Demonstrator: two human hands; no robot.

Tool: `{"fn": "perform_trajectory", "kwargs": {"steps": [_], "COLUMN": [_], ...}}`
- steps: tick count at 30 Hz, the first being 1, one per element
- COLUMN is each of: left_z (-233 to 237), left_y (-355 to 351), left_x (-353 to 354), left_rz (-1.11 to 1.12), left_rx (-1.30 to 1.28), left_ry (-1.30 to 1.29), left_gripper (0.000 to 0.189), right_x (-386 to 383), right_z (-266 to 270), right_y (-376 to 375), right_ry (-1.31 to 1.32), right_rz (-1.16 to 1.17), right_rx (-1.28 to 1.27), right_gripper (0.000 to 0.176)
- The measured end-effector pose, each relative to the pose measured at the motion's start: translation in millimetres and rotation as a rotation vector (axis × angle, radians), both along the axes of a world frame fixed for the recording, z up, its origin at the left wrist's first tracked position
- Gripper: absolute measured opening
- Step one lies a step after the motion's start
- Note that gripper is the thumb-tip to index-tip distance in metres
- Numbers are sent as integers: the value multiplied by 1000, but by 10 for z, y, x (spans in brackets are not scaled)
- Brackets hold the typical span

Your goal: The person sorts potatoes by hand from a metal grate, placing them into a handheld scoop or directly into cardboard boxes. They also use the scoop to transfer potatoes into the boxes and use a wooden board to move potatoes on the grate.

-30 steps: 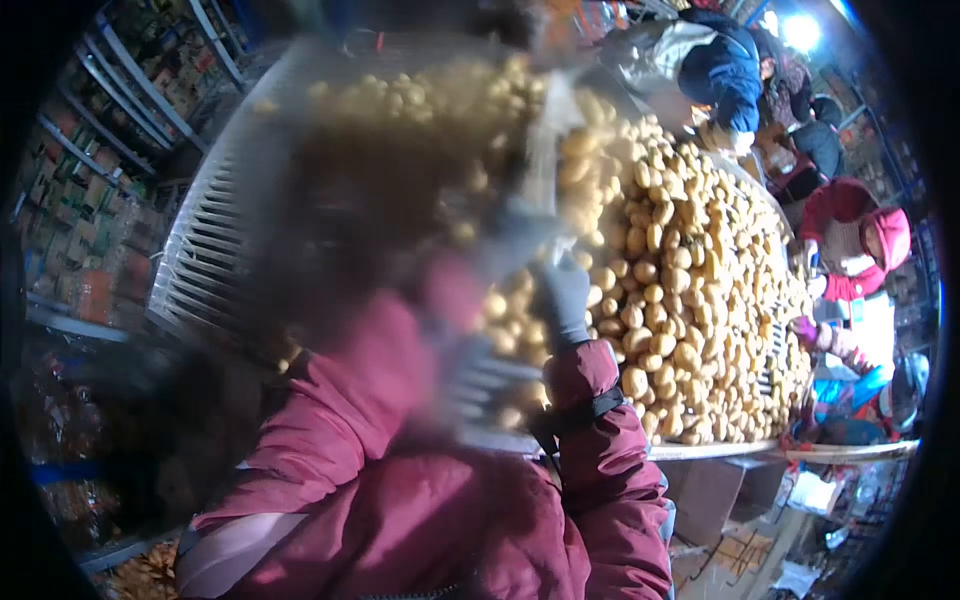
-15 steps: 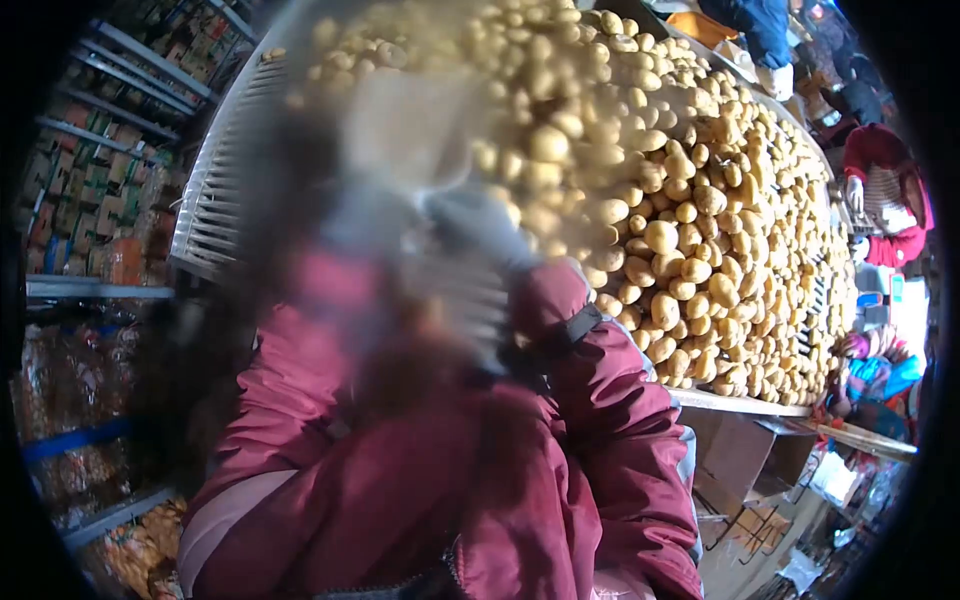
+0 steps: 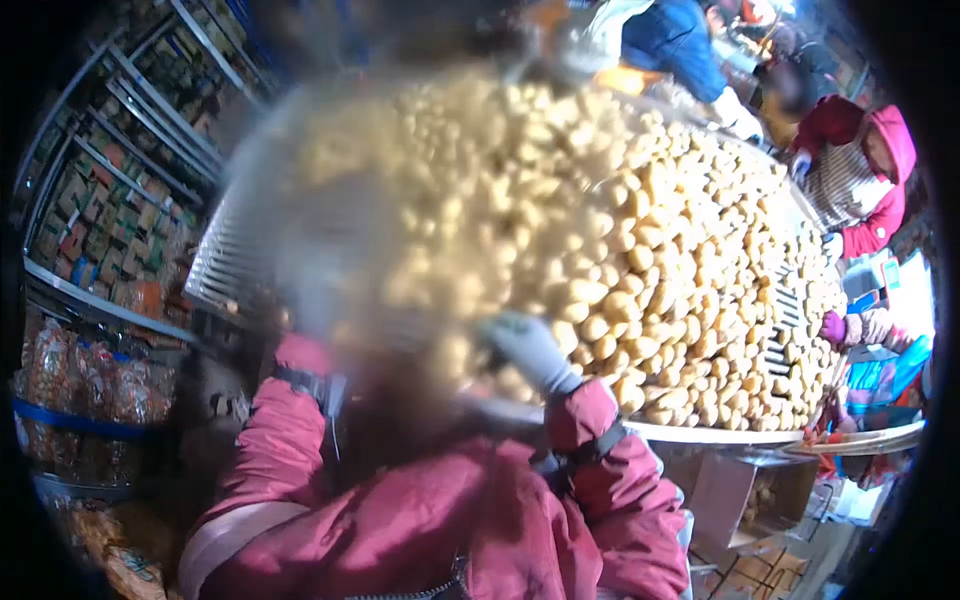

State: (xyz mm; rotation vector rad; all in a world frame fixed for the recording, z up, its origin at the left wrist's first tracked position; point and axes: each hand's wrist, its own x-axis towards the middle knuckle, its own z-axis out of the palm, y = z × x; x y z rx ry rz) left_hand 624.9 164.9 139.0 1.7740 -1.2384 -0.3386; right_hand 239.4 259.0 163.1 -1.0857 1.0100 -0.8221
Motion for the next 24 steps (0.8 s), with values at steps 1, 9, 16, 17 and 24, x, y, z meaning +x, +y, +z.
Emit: {"fn": "perform_trajectory", "kwargs": {"steps": [1, 9, 16, 17, 24], "left_z": [665, 171, 259, 192, -531], "left_y": [246, -196, -302, -393, -1374], "left_x": [-558, -1113, -1211, -1124, -301], "left_rz": [-54, -356, -359, -362, -498], "left_rx": [254, -88, -56, -46, -199], "left_ry": [508, -251, -395, -400, -761], "left_gripper": [76, 71, 66, 65, 63], "right_x": [-70, 49, -108, -115, 170], "right_z": [288, 2325, 2249, 2267, 2277], "right_y": [86, 1280, 1538, 1507, 1300], "right_ry": [-3, -531, -370, -365, -253], "right_rz": [60, 1032, 875, 864, 901], "right_rx": [4, -391, -645, -654, -714], "right_gripper": [28, 57, 69, 69, 69]}}
